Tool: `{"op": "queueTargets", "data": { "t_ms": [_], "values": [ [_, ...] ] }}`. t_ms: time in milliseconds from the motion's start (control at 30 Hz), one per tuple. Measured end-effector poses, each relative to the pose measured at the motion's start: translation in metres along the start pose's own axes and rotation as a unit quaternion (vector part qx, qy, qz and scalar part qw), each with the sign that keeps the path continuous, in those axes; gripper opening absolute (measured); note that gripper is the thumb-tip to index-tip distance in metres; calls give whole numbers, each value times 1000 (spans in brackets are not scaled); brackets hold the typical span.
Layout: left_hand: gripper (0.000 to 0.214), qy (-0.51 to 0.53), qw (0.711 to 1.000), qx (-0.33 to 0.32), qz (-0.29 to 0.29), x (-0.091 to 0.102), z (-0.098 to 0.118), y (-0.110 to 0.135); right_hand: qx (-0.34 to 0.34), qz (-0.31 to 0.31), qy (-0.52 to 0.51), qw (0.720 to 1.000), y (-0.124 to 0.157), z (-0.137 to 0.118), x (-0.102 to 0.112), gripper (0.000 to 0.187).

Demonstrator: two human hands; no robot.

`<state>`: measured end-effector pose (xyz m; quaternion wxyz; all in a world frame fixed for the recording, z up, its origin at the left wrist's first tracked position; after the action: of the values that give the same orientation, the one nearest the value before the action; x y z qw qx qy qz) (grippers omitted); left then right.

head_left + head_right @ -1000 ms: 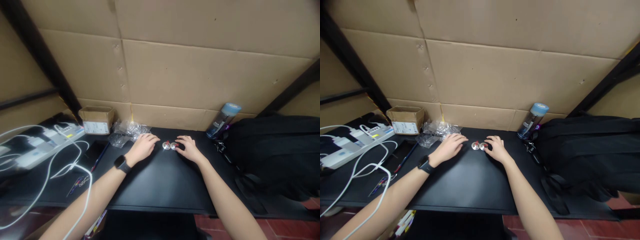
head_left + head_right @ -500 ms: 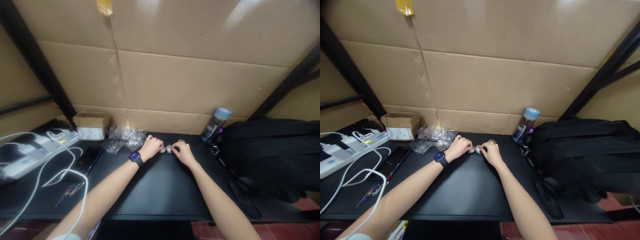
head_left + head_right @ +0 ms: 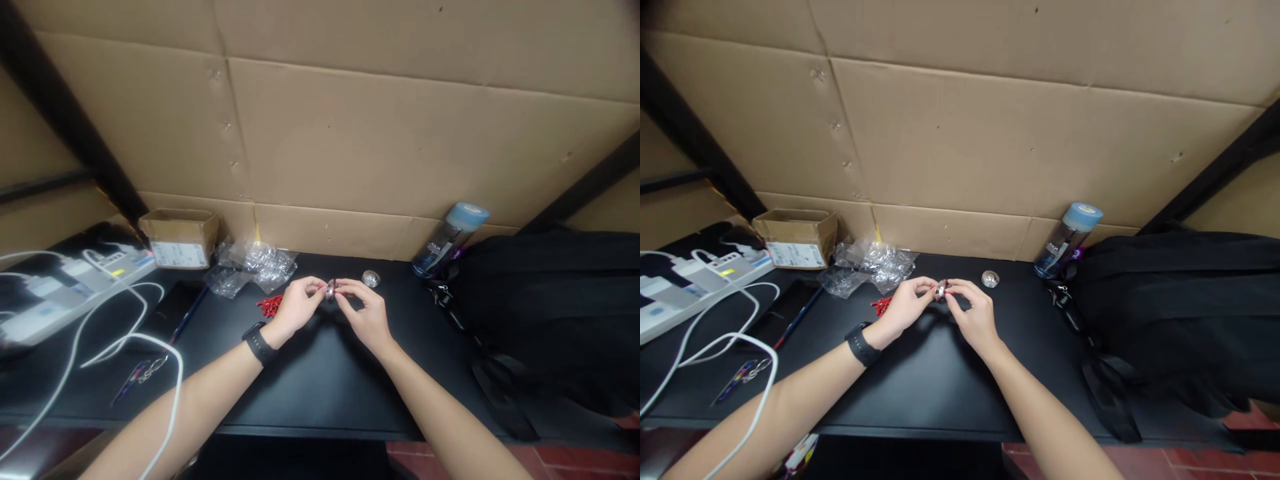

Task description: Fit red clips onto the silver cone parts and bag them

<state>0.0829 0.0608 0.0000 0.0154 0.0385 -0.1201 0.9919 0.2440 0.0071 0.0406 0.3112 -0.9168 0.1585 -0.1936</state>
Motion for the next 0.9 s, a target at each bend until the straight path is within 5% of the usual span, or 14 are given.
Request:
{"op": "queueTargets", "data": {
  "t_ms": [500, 700, 900],
  "values": [
    [16, -16, 1000, 6, -6, 4, 4, 0, 0, -95, -29, 995, 1, 11, -2, 39],
    [16, -70, 996, -49, -37, 3, 16, 3, -59, -111, -64, 990, -1, 26, -2, 35],
    [17, -118, 986, -86, -74, -1, 27, 9, -42, -150, -77, 985, -4, 19, 0, 52]
  ]
}}
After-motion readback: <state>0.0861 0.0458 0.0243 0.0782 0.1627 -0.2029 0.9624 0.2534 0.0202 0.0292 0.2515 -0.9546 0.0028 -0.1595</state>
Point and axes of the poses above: each hand's wrist, its own y-axis away from the middle knuckle, its own x-axis out of the back of the hand, z = x × y, the point moved 6 cm from there along -y, towards the middle knuckle, and after that the axes turned 13 degrees about z, right-handed, at the moved point
